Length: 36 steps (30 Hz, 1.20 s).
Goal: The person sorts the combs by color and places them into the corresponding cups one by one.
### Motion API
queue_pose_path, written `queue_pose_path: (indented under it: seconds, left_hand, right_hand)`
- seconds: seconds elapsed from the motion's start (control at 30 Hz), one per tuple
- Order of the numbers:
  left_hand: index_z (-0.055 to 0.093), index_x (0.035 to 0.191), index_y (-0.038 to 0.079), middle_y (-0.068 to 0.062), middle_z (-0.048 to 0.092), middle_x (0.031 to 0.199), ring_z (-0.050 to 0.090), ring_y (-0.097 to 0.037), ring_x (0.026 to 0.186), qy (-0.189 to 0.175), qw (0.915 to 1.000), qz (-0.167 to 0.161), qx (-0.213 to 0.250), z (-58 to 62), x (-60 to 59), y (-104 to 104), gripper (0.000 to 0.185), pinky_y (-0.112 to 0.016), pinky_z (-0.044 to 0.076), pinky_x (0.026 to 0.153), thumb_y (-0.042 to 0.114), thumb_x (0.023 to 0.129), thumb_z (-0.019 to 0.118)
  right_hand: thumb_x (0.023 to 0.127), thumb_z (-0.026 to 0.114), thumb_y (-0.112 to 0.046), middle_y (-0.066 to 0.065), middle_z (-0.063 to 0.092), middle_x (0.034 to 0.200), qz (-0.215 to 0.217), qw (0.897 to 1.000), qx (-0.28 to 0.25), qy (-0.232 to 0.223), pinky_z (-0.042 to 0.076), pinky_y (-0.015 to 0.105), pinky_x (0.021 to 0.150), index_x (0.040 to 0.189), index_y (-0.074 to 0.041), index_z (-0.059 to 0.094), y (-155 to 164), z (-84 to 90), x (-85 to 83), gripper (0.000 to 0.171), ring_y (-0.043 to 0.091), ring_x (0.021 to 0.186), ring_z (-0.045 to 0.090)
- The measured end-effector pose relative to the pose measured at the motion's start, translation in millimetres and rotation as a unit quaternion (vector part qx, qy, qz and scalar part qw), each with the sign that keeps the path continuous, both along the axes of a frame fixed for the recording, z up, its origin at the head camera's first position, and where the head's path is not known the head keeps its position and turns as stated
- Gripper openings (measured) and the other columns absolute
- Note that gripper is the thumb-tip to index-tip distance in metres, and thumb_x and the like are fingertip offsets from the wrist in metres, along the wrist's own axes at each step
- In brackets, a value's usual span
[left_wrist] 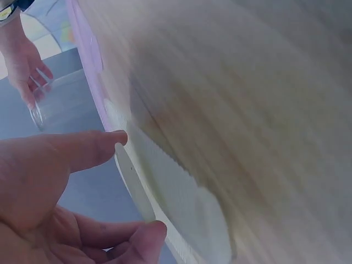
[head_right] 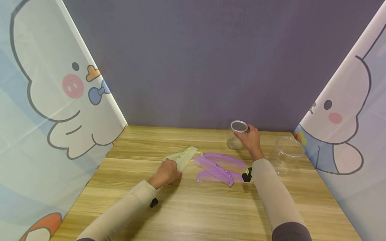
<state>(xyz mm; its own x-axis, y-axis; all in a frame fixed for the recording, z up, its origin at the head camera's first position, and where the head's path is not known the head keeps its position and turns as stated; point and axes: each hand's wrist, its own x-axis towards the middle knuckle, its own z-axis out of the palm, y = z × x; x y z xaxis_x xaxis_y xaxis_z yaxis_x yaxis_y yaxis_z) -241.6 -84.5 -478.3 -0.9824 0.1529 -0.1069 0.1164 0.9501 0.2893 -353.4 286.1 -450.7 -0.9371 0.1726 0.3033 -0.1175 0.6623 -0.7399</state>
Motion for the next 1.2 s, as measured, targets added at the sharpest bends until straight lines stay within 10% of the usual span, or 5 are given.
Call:
queue_pose_path:
  seconds: [0.2,0.63,1.2]
  left_hand:
    - [0.068,0.092,-0.013,-0.019,0.064,0.09,0.063,-0.03,0.086,0.033,0.9991,-0.025,0.005,4.4,-5.0,-6.5,0.039,-0.042,0.061,0.08,0.024,0.088,0.079]
    - [0.066,0.093,-0.008,-0.016,0.062,0.091,0.054,-0.019,0.074,0.074,0.9963,-0.032,0.028,22.2,-26.6,-11.1,0.042,-0.031,0.056,0.065,0.028,0.083,0.083]
    - [0.072,0.098,-0.003,-0.014,0.068,0.085,0.064,-0.025,0.081,0.189,0.9745,-0.103,0.063,55.7,-58.7,-2.4,0.039,-0.037,0.06,0.072,0.027,0.079,0.089]
  right_hand:
    - [0.088,0.079,-0.032,0.035,0.056,0.131,0.001,1.0,0.002,0.004,0.047,0.058,0.098,0.141,0.012,0.05,1.8,-0.3,1.1,0.075,0.046,0.118,0.055]
    - [0.087,0.079,-0.03,0.036,0.056,0.129,-0.005,1.0,-0.005,0.007,0.046,0.056,0.096,0.141,0.014,0.049,1.1,0.0,4.1,0.076,0.046,0.116,0.054]
    - [0.087,0.079,-0.029,0.037,0.056,0.127,0.001,1.0,0.003,0.014,0.047,0.057,0.096,0.139,0.015,0.05,1.0,-1.2,1.5,0.074,0.048,0.115,0.054]
